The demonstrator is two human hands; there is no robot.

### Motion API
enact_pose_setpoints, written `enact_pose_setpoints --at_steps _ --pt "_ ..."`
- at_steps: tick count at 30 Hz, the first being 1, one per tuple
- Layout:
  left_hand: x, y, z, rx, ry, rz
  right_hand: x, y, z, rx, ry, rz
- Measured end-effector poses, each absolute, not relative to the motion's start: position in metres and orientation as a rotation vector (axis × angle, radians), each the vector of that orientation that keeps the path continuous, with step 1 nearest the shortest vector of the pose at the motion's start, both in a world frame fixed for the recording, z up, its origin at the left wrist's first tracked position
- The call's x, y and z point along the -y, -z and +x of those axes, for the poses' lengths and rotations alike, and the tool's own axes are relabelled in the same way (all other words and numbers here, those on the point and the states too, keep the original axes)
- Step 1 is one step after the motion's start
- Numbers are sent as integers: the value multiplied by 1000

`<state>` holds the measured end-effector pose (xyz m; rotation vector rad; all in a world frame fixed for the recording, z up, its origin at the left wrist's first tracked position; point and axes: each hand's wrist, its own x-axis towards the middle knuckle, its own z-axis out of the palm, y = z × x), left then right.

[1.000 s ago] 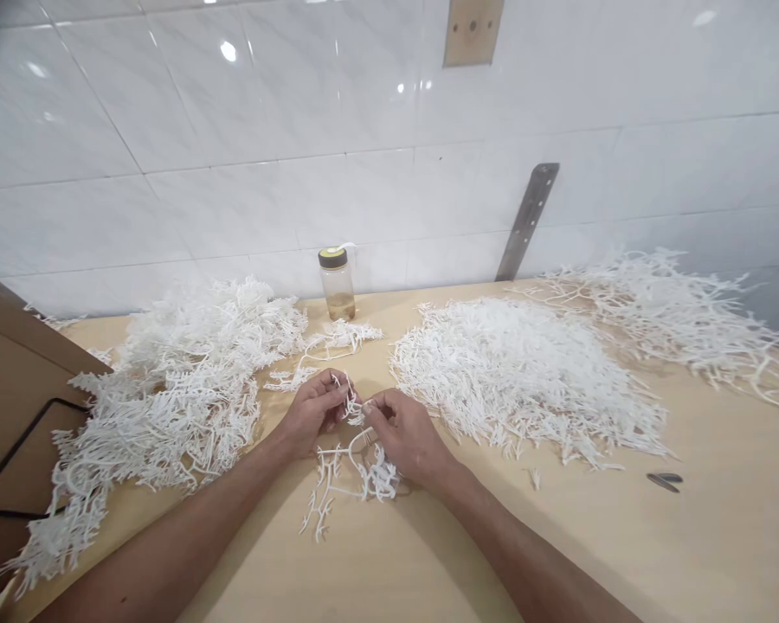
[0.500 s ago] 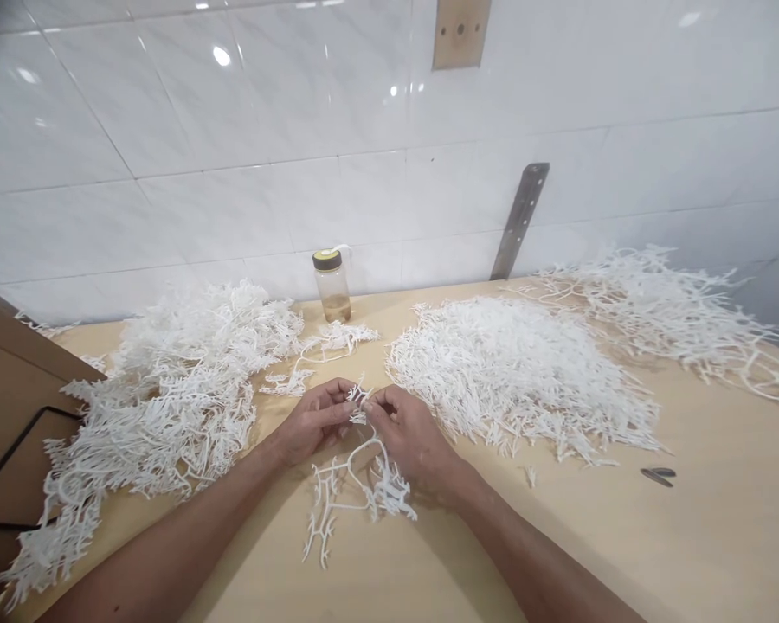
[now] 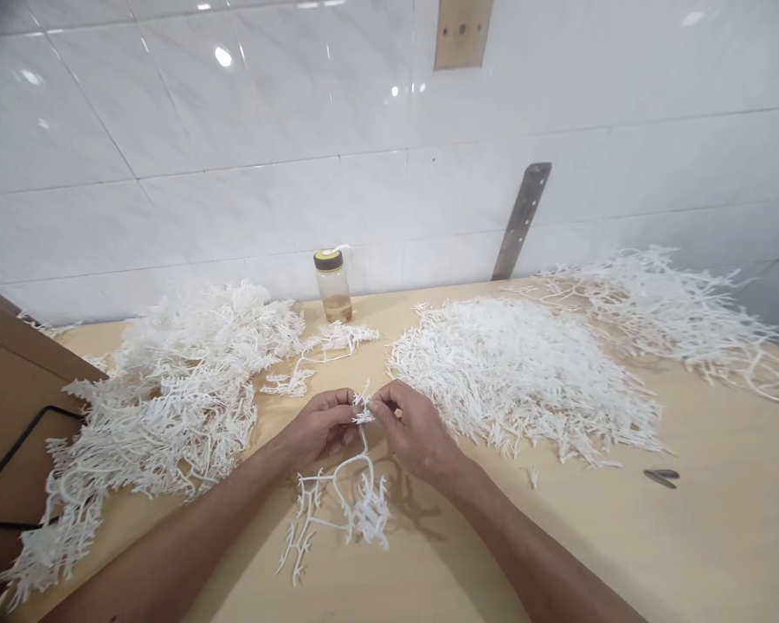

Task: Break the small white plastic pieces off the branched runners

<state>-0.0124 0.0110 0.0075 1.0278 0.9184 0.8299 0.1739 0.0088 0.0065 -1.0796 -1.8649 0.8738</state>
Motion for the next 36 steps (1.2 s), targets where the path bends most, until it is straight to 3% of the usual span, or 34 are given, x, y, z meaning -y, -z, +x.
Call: enact_pose_setpoints --at_steps 5,17,36 --pt "-12 -3 -17 -892 -788 1061 -10 -10 177 1927 -766 -1044" --pt "-7 -8 -5 -1109 -916 1110 -11 -10 181 1946 -905 -1075" --pt "-12 -6 -14 -925 -758 1169 -9 -14 183 2057 -906 -1062"
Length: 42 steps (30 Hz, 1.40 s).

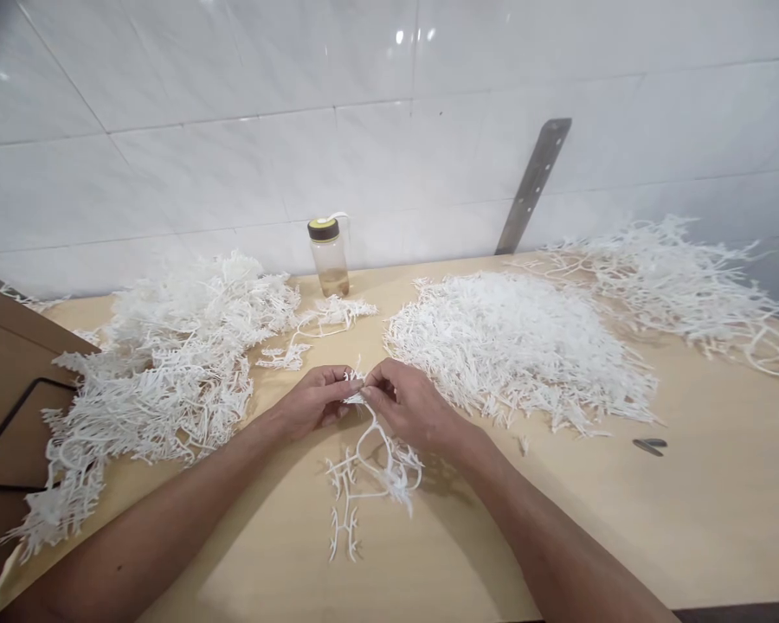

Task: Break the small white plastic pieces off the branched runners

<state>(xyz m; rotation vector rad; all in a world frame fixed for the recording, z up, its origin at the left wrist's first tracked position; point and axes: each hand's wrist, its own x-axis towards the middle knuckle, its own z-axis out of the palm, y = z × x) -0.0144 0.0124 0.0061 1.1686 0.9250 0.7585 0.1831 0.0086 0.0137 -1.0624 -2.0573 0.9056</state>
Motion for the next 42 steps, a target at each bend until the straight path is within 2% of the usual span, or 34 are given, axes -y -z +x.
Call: enact_pose_setpoints --at_steps 10,25,42 --pt "-12 -11 -16 -942 -690 1147 -6 -16 181 2025 -901 -1053" --pt "-16 -10 -16 -956 -801 965 -3 -14 177 1973 -858 -1006" --pt "-6 -8 5 -1225 -992 1087 0 -10 181 2252 -756 -1009"
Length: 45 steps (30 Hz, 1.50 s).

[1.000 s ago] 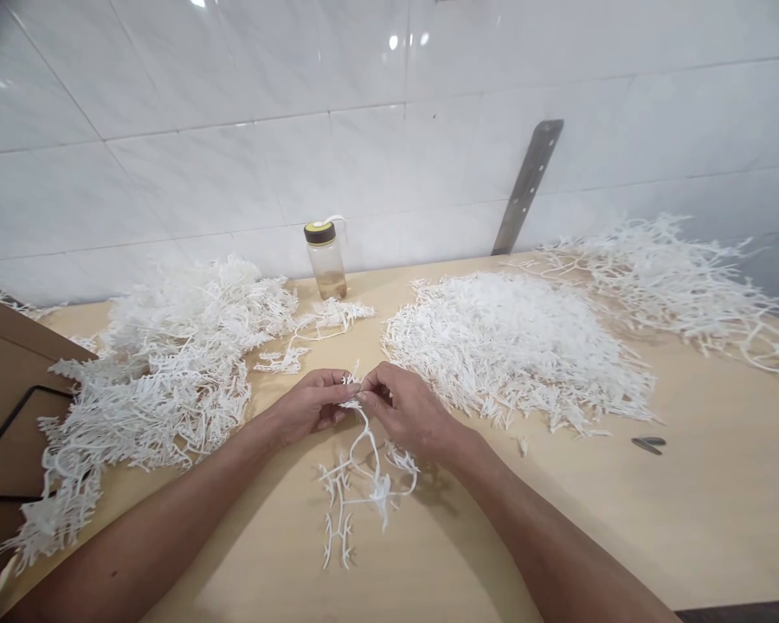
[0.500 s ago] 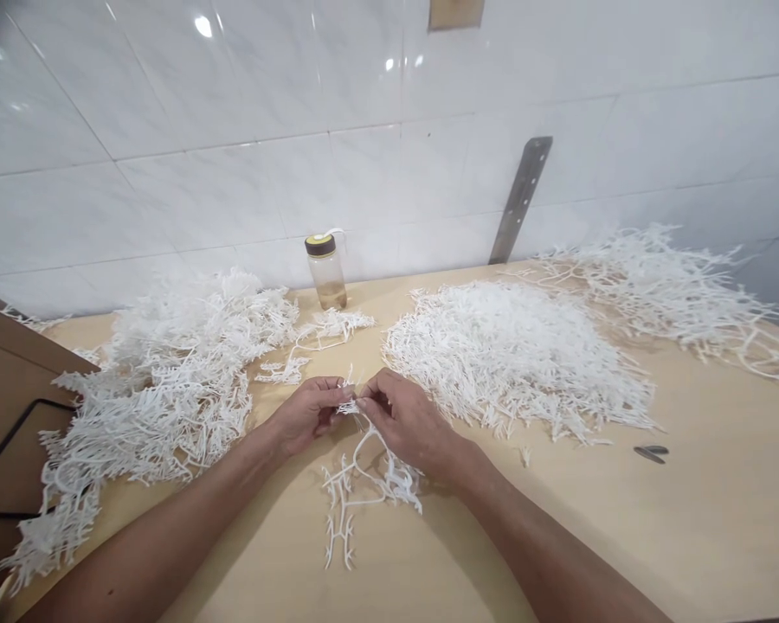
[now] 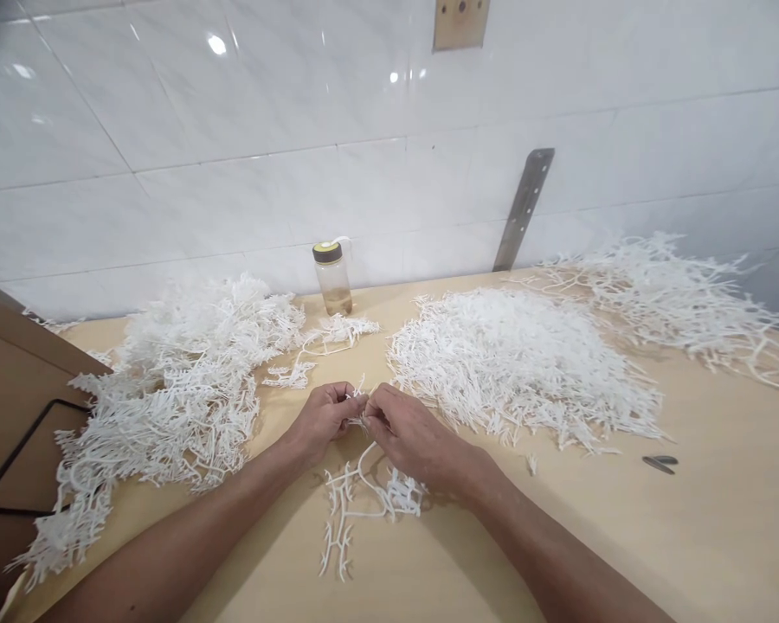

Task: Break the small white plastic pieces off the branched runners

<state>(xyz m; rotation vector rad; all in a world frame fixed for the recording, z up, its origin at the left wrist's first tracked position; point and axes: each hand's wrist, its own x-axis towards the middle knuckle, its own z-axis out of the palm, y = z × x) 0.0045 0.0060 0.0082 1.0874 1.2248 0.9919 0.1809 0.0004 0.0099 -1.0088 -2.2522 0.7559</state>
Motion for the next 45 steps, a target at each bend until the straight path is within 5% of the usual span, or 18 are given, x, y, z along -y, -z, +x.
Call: enact_pose_setpoints --at_steps 10,20,45 --pt "-16 -5 -11 -1132 -1084 973 6 -20 167 2030 -842 -973" --pt "-6 -3 2 -1209 -1145 1033 -19 -5 186 1745 -426 -1320" --pt "-7 -6 -4 -1172 -990 1248 -9 -7 172 1996 -897 -1146"
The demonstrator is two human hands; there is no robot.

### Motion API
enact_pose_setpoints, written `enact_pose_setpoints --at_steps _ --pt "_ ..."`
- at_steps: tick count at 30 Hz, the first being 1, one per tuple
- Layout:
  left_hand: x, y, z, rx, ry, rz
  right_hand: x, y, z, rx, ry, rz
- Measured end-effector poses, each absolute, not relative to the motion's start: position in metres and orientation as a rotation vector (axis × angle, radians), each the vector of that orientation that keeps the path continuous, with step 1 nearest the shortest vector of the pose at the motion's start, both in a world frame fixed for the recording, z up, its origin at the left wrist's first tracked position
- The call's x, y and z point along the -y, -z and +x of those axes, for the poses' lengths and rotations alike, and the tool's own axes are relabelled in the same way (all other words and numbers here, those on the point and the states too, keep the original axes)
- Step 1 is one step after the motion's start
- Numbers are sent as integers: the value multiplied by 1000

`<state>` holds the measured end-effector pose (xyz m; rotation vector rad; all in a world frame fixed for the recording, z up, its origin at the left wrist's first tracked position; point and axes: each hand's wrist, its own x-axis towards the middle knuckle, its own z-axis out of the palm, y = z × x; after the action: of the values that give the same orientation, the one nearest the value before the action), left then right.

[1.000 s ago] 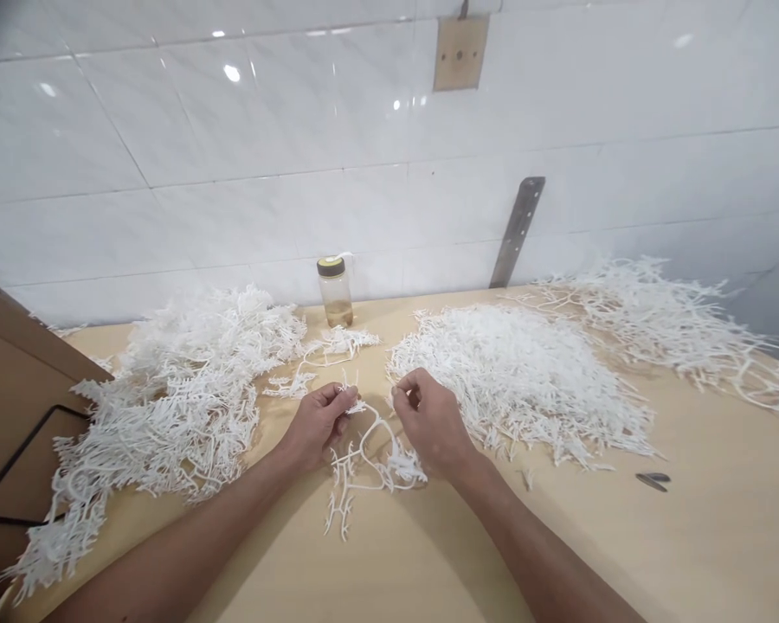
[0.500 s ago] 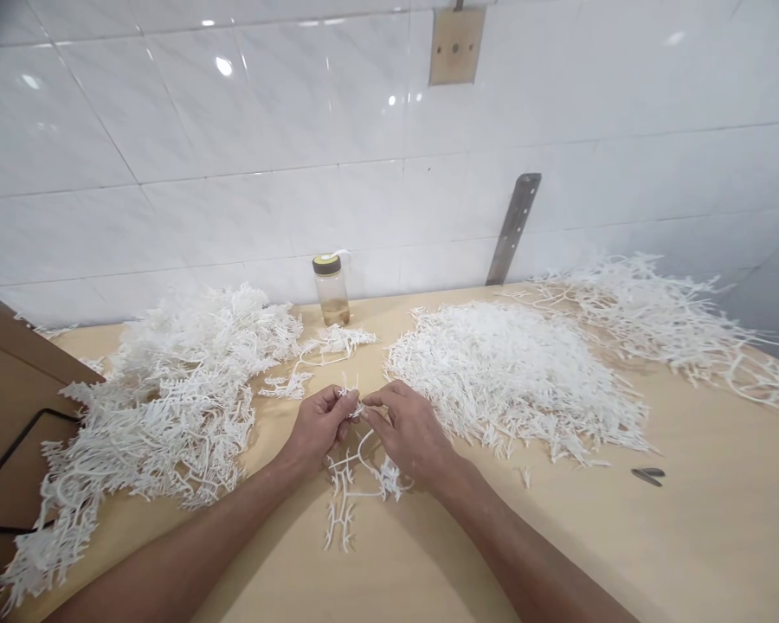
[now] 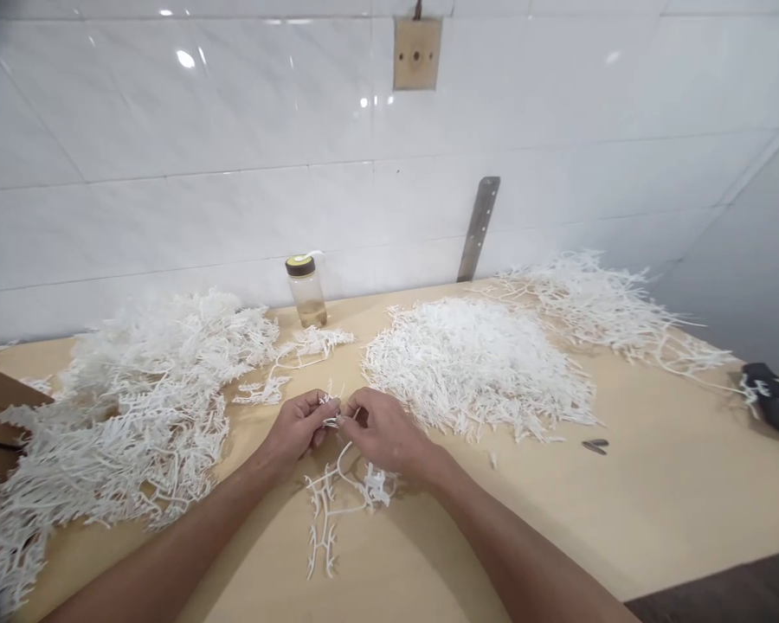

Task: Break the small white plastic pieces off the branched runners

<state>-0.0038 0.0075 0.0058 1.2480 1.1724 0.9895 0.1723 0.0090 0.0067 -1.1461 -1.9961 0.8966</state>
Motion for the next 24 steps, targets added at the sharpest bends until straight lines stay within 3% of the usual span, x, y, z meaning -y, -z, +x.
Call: enact_pose_setpoints --at_steps 10,24 --pt "-10 -2 0 -1235 -1052 1224 -11 -10 166 1968 -704 -1208" --pt "-8 -3 2 -1304 -1092 1212 -7 -9 164 1998 -752 -1175"
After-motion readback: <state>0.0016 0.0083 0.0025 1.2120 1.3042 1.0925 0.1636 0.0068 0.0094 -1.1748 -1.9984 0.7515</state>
